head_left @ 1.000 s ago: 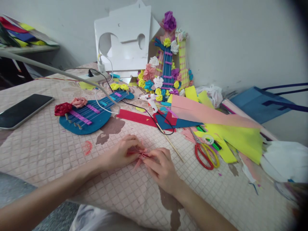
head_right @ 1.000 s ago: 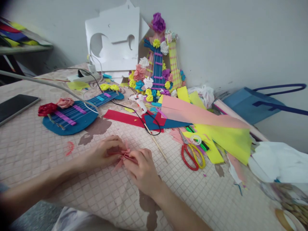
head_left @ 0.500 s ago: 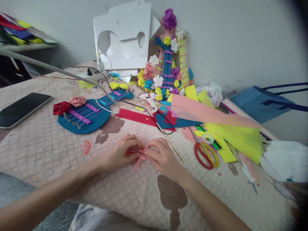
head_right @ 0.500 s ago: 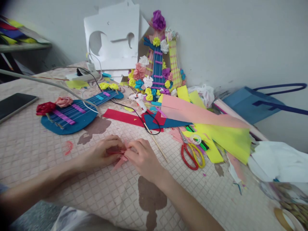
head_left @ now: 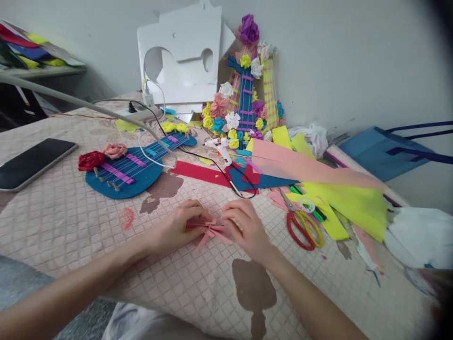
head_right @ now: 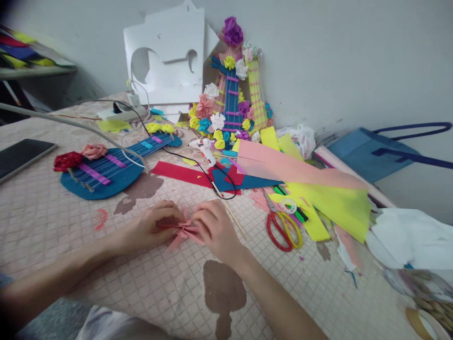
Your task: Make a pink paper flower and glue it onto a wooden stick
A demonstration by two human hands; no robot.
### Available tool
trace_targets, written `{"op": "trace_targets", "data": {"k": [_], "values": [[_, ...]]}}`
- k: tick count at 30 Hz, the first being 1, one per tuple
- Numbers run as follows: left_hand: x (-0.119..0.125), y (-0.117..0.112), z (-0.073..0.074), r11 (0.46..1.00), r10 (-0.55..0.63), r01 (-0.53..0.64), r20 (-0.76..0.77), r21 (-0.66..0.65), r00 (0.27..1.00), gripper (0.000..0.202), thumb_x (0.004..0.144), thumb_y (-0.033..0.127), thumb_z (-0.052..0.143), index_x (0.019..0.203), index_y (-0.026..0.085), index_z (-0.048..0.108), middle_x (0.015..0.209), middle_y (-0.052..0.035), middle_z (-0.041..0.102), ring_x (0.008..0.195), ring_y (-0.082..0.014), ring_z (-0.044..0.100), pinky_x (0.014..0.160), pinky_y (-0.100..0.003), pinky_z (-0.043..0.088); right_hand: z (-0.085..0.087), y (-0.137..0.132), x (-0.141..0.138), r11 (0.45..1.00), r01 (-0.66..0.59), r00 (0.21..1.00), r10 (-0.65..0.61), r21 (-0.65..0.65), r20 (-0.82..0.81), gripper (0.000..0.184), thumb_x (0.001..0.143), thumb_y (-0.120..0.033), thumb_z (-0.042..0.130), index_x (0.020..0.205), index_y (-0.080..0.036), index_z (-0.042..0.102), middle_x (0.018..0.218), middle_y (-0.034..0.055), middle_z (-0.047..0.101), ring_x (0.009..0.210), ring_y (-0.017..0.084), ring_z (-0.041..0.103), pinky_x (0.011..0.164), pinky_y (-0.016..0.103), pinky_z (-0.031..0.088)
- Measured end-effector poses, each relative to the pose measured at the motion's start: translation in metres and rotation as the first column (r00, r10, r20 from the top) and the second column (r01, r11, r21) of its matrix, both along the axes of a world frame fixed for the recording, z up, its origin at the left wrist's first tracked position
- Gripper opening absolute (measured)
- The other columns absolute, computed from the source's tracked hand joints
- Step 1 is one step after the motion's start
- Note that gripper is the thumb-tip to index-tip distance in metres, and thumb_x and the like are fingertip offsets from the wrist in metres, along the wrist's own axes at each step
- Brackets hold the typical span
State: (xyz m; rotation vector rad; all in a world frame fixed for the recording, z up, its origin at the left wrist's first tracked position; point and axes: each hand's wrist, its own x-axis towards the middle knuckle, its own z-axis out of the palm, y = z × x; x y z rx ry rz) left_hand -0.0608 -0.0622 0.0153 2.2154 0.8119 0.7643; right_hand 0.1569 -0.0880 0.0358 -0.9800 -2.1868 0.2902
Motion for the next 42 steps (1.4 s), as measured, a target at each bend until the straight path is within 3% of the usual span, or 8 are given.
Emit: {"op": "trace_targets", "data": {"k": [4,7,12,16,19,25,36,42], "values": [[0.000,0.000,0.001,1.000,-0.015,0.015,-0.011,-0.015,1.000,0.015,0.084,0.018,0.055,0.097,0.019,0.063,0.094,-0.0048,0.060,0.090,-0.0166,0.056,0.078,-0.029,0.046,0.001,0.000,0.031,0.965,0.258,0.943,-0.244,0.035,-0.228,0.011,0.086,-0.014,0.051,0.090,-0.021,0.058,0.095,0.0053,0.057,0.093,0.019,0.055,0.084,0.037,0.045],[0.000,0.000,0.003,1.000,-0.011,0.011,-0.016,-0.019,1.000,0.015,0.084,0.017,0.055,0.097,0.019,0.063,0.094,-0.0046,0.060,0.090,-0.0163,0.056,0.079,-0.029,0.046,-0.001,0.004,0.058,0.901,0.433,0.816,-0.386,0.012,-0.431,0.004,0.085,-0.019,0.054,0.087,-0.020,0.057,0.092,0.0044,0.057,0.092,0.019,0.055,0.083,0.036,0.045],[0.000,0.000,0.003,1.000,-0.004,0.004,-0.030,-0.004,1.000,0.014,0.085,0.019,0.055,0.096,0.020,0.062,0.095,-0.0043,0.060,0.091,-0.0166,0.056,0.080,-0.029,0.047,-0.009,0.010,0.086,0.836,0.520,0.643,-0.517,-0.174,-0.565,0.009,0.083,-0.027,0.057,0.089,-0.020,0.055,0.083,0.0000,0.055,0.067,0.012,0.054,0.064,0.027,0.046],[0.000,0.000,0.001,1.000,-0.006,0.005,-0.025,-0.024,1.000,0.014,0.085,0.019,0.054,0.098,0.020,0.061,0.098,-0.0043,0.059,0.092,-0.0158,0.057,0.081,-0.028,0.048,-0.017,0.011,0.083,0.836,0.474,0.758,-0.547,-0.278,-0.355,0.010,0.085,-0.029,0.052,0.084,-0.020,0.056,0.073,-0.0008,0.057,0.064,0.013,0.053,0.061,0.026,0.044],[0.000,-0.001,0.001,0.999,-0.007,0.006,-0.019,-0.039,1.000,0.015,0.086,0.020,0.053,0.098,0.020,0.061,0.099,-0.0049,0.059,0.092,-0.0163,0.057,0.080,-0.029,0.048,-0.023,0.011,0.075,0.853,0.471,0.856,-0.504,-0.225,-0.118,0.011,0.085,-0.026,0.050,0.078,-0.019,0.055,0.076,0.0012,0.058,0.070,0.014,0.053,0.063,0.027,0.042],[0.001,-0.001,0.002,0.999,-0.001,0.000,-0.022,-0.040,1.000,0.015,0.085,0.022,0.055,0.098,0.021,0.062,0.097,-0.0042,0.060,0.090,-0.0165,0.057,0.078,-0.029,0.049,-0.034,0.008,0.067,0.827,0.556,0.810,-0.518,-0.082,0.276,0.010,0.081,-0.025,0.054,0.073,-0.020,0.049,0.075,0.0026,0.055,0.077,0.019,0.053,0.068,0.030,0.041],[0.002,-0.004,0.005,1.000,0.003,-0.004,-0.026,-0.029,1.000,0.012,0.086,0.020,0.054,0.095,0.020,0.061,0.095,-0.0039,0.060,0.087,-0.0155,0.057,0.075,-0.027,0.047,-0.032,0.006,0.074,0.816,0.577,0.785,-0.537,-0.048,0.308,0.013,0.086,-0.019,0.044,0.075,-0.020,0.049,0.076,0.0030,0.057,0.077,0.018,0.056,0.068,0.029,0.040],[0.001,-0.003,0.003,0.999,0.011,-0.012,-0.029,-0.053,1.000,0.013,0.085,0.022,0.055,0.096,0.020,0.061,0.096,-0.0035,0.060,0.088,-0.0155,0.057,0.075,-0.026,0.048,-0.036,0.005,0.073,0.808,0.585,0.775,-0.532,-0.068,0.342,0.008,0.084,-0.023,0.050,0.077,-0.020,0.051,0.077,0.0014,0.058,0.072,0.016,0.057,0.061,0.026,0.038]]}}
